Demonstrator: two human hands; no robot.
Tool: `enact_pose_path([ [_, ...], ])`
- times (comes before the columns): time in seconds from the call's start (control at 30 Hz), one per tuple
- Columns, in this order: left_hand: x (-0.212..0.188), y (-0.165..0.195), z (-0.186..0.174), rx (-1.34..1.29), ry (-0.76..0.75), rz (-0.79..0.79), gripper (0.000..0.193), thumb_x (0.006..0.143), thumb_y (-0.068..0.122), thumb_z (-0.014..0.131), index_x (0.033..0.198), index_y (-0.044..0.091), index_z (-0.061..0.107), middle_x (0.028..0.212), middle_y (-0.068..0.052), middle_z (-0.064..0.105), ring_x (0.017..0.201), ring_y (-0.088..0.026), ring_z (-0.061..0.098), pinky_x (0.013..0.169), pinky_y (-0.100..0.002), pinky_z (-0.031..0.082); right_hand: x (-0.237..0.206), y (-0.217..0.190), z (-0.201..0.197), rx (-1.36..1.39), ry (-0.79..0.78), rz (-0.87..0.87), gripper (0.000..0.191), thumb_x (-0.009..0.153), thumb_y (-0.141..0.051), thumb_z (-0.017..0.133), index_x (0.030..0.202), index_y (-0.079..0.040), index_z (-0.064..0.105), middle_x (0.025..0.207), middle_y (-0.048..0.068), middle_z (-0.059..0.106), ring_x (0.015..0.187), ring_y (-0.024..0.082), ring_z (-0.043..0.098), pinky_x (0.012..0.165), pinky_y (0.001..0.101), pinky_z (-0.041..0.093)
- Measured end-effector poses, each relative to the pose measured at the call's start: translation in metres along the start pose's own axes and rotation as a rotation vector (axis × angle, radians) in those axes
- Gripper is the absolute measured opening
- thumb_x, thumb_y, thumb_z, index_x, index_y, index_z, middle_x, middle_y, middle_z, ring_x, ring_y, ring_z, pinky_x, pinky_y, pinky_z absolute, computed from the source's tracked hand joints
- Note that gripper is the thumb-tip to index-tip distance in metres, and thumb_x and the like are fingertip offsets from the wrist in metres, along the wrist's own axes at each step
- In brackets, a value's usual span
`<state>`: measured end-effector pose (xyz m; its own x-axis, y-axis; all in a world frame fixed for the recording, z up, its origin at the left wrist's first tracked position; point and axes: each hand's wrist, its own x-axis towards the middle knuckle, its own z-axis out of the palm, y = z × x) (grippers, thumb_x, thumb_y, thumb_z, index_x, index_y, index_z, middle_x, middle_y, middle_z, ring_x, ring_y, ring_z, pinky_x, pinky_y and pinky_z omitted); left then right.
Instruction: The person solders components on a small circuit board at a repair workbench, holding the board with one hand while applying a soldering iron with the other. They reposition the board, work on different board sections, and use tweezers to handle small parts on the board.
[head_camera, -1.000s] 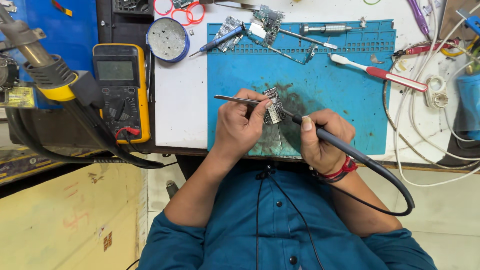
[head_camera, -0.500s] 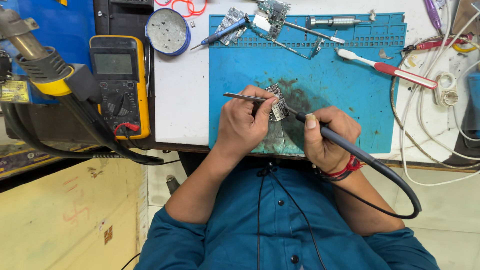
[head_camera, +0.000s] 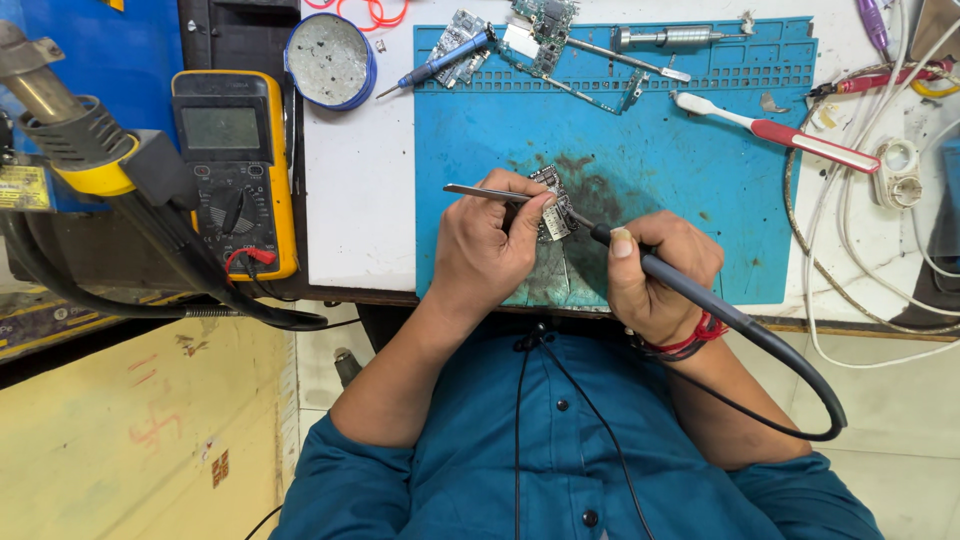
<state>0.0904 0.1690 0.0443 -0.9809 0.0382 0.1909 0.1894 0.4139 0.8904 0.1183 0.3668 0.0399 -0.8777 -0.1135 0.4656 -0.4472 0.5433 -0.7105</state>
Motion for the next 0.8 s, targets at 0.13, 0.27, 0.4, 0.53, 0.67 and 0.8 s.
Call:
enact_pose_path([
  [0.13, 0.0, 0.0, 0.0, 0.004, 0.003, -0.001, 0.013, 0.1, 0.016, 0.073, 0.098, 0.007, 0.064, 0.07, -0.005, 0.065, 0.058, -0.016, 0.064, 0.056, -0.031, 0.049, 0.0, 0.0, 0.0, -0.007, -0.004, 0.015, 0.017, 0.105, -0.01, 0.064, 0.091, -0.003, 0.057, 0.073, 0.009, 0.057, 0.06, 0.023, 0.054, 0.054, 0.0335, 0.04],
  [0.27, 0.0, 0.0, 0.0, -0.01, -0.003, -0.011, 0.012, 0.1, 0.016, 0.072, 0.098, 0.007, 0.064, 0.072, -0.005, 0.067, 0.059, -0.016, 0.065, 0.056, -0.031, 0.05, 0.0, 0.0, 0.001, -0.006, 0.013, -0.012, 0.016, 0.104, -0.01, 0.064, 0.091, -0.003, 0.058, 0.075, 0.01, 0.059, 0.062, 0.024, 0.055, 0.055, 0.0335, 0.041],
  [0.4, 0.0, 0.001, -0.001, 0.011, -0.016, -0.003, 0.012, 0.1, 0.016, 0.072, 0.099, 0.007, 0.064, 0.072, -0.005, 0.066, 0.06, -0.017, 0.065, 0.056, -0.032, 0.049, 0.0, -0.002, -0.001, -0.012, 0.003, 0.013, 0.016, 0.104, -0.009, 0.064, 0.09, -0.003, 0.058, 0.076, 0.01, 0.059, 0.061, 0.024, 0.055, 0.055, 0.0341, 0.041],
  [0.53, 0.001, 0.003, -0.001, 0.005, 0.023, 0.033, 0.011, 0.1, 0.015, 0.072, 0.099, 0.007, 0.065, 0.076, -0.007, 0.068, 0.063, -0.019, 0.067, 0.058, -0.032, 0.051, 0.004, -0.003, -0.001, -0.006, 0.015, -0.026, 0.015, 0.103, -0.01, 0.064, 0.091, -0.003, 0.059, 0.077, 0.011, 0.061, 0.063, 0.026, 0.058, 0.056, 0.035, 0.043],
  [0.67, 0.002, 0.006, -0.003, -0.007, -0.037, 0.014, 0.01, 0.098, 0.015, 0.073, 0.098, 0.007, 0.066, 0.072, -0.007, 0.067, 0.06, -0.021, 0.067, 0.056, -0.033, 0.05, 0.006, -0.005, -0.002, -0.002, 0.007, 0.006, 0.015, 0.101, -0.01, 0.065, 0.088, -0.003, 0.059, 0.075, 0.01, 0.061, 0.062, 0.026, 0.058, 0.06, 0.0375, 0.044],
  [0.8, 0.003, 0.01, -0.002, 0.042, -0.038, 0.005, 0.008, 0.097, 0.013, 0.072, 0.096, 0.006, 0.067, 0.072, -0.009, 0.068, 0.061, -0.024, 0.068, 0.056, -0.035, 0.05, 0.008, -0.006, -0.004, 0.014, 0.016, -0.001, 0.013, 0.098, -0.009, 0.065, 0.087, -0.004, 0.061, 0.076, 0.011, 0.062, 0.063, 0.028, 0.06, 0.06, 0.0378, 0.046],
])
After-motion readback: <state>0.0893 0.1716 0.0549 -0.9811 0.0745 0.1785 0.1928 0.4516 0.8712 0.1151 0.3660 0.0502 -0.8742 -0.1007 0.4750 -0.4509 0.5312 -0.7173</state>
